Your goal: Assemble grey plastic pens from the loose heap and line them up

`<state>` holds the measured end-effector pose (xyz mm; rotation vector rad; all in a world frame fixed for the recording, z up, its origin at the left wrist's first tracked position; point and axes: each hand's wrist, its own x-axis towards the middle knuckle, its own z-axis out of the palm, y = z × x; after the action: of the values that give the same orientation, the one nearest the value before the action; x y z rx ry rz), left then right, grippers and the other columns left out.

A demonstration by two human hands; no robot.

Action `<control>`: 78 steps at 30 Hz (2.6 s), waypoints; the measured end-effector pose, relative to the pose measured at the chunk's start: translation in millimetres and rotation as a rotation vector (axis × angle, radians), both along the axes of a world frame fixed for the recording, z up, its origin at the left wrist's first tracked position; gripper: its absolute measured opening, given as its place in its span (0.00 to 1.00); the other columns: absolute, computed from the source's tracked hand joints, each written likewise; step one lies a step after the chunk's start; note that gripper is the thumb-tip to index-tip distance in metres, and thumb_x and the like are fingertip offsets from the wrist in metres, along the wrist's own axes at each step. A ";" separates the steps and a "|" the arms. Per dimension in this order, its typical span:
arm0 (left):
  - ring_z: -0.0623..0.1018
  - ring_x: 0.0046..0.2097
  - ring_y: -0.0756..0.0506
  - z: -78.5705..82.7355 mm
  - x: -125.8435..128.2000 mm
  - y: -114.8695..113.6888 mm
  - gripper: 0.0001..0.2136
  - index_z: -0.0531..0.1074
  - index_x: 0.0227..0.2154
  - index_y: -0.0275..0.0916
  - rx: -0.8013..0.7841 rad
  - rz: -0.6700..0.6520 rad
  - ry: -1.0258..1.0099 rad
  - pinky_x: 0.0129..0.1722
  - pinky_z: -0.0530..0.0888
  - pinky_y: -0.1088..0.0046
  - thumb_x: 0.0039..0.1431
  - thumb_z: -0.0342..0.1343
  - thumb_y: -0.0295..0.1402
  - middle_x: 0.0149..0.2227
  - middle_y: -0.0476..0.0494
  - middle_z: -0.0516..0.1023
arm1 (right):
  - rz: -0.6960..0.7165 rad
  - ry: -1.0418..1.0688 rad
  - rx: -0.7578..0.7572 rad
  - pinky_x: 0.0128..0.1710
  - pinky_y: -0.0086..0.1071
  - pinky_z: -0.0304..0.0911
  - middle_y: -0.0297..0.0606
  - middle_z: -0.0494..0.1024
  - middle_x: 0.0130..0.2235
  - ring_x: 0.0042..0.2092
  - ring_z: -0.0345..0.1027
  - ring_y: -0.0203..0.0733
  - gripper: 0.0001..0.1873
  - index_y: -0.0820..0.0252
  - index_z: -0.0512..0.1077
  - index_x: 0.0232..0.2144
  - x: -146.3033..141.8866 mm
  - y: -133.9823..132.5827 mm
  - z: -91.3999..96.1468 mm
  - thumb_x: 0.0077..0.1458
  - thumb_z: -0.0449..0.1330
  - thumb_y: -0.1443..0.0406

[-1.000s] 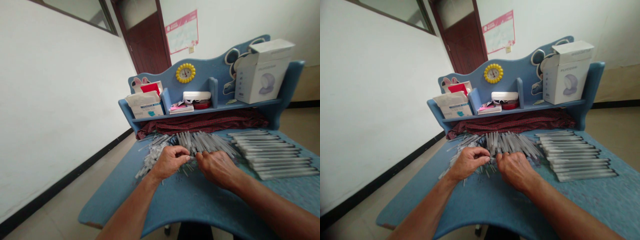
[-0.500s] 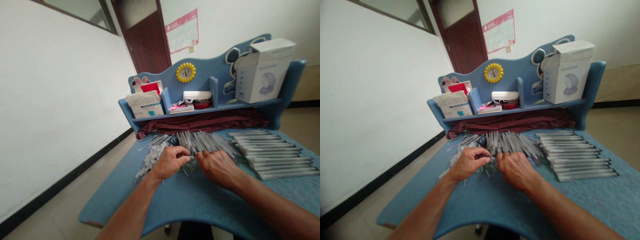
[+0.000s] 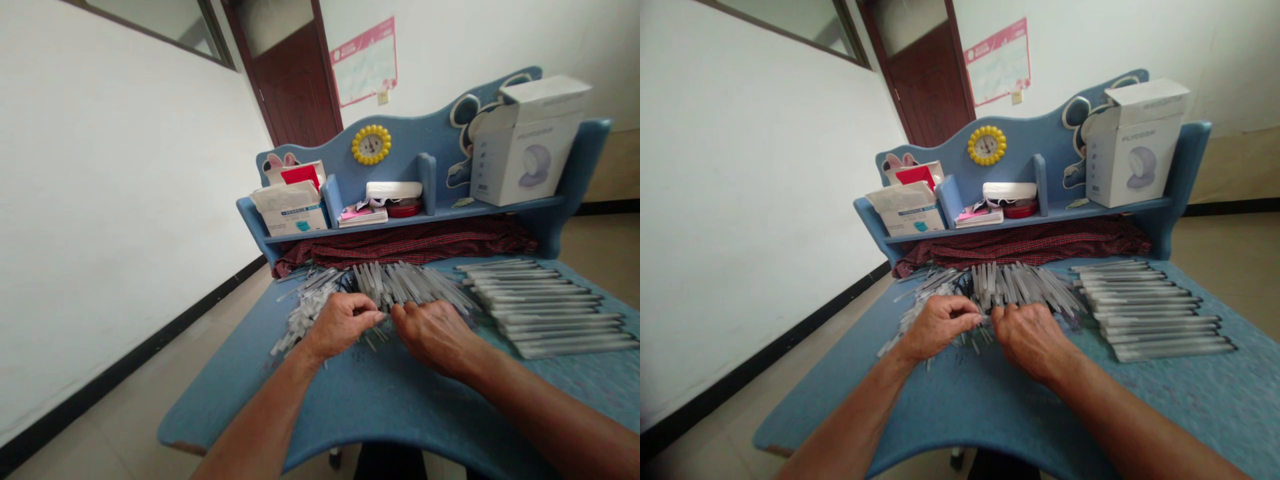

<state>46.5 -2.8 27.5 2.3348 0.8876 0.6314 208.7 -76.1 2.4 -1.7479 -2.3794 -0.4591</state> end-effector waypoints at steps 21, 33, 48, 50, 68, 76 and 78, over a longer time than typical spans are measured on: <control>0.70 0.24 0.52 2.4 -1.1 -0.4 0.14 0.74 0.22 0.33 0.051 0.041 0.022 0.25 0.64 0.79 0.54 0.52 0.38 0.20 0.48 0.73 | 0.009 0.019 -0.024 0.23 0.29 0.50 0.43 0.74 0.29 0.27 0.70 0.41 0.10 0.63 0.66 0.32 1.8 2.3 0.4 0.54 0.46 0.74; 0.71 0.25 0.52 0.7 -2.1 1.9 0.11 0.74 0.23 0.33 0.045 -0.001 0.031 0.25 0.65 0.79 0.53 0.53 0.35 0.21 0.48 0.74 | 0.020 0.008 -0.015 0.22 0.28 0.46 0.42 0.74 0.28 0.27 0.70 0.41 0.09 0.63 0.65 0.31 1.3 1.1 -0.4 0.53 0.47 0.74; 0.74 0.29 0.50 0.3 -3.4 2.2 0.09 0.76 0.27 0.35 0.068 -0.026 0.008 0.30 0.67 0.79 0.52 0.54 0.34 0.26 0.47 0.77 | 0.018 0.011 -0.029 0.23 0.28 0.47 0.41 0.75 0.29 0.27 0.70 0.41 0.09 0.62 0.65 0.32 1.5 1.2 -0.9 0.53 0.46 0.74; 0.74 0.30 0.50 0.0 -3.6 2.4 0.09 0.76 0.27 0.34 0.074 -0.031 0.008 0.30 0.67 0.79 0.53 0.53 0.34 0.26 0.47 0.77 | 0.018 0.014 -0.022 0.22 0.29 0.46 0.41 0.74 0.28 0.27 0.70 0.42 0.09 0.62 0.65 0.32 1.8 1.2 -1.1 0.53 0.46 0.74; 0.69 0.25 0.51 4.3 -16.0 24.7 0.11 0.72 0.21 0.34 0.174 0.264 0.041 0.25 0.62 0.78 0.52 0.51 0.35 0.20 0.49 0.71 | 0.027 0.050 0.046 0.21 0.31 0.38 0.39 0.74 0.27 0.26 0.69 0.42 0.09 0.61 0.64 0.30 5.3 3.3 -1.6 0.55 0.45 0.72; 0.68 0.25 0.51 -4.1 -25.3 38.5 0.07 0.73 0.24 0.36 0.223 0.196 0.366 0.25 0.59 0.77 0.48 0.50 0.28 0.21 0.50 0.70 | 0.016 0.048 0.064 0.21 0.32 0.37 0.39 0.73 0.26 0.26 0.69 0.43 0.09 0.60 0.65 0.29 4.9 2.8 -1.6 0.54 0.46 0.72; 0.68 0.26 0.51 -3.6 -27.5 38.5 0.06 0.73 0.23 0.37 0.246 0.164 0.447 0.26 0.59 0.77 0.47 0.50 0.27 0.21 0.50 0.71 | 0.014 0.048 0.069 0.21 0.32 0.37 0.39 0.73 0.26 0.26 0.69 0.43 0.09 0.60 0.65 0.29 5.1 2.6 -1.5 0.54 0.46 0.72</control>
<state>19.0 35.7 23.9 2.7010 1.2705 0.2925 213.8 -73.4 0.9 -1.6921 -2.3135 -0.4851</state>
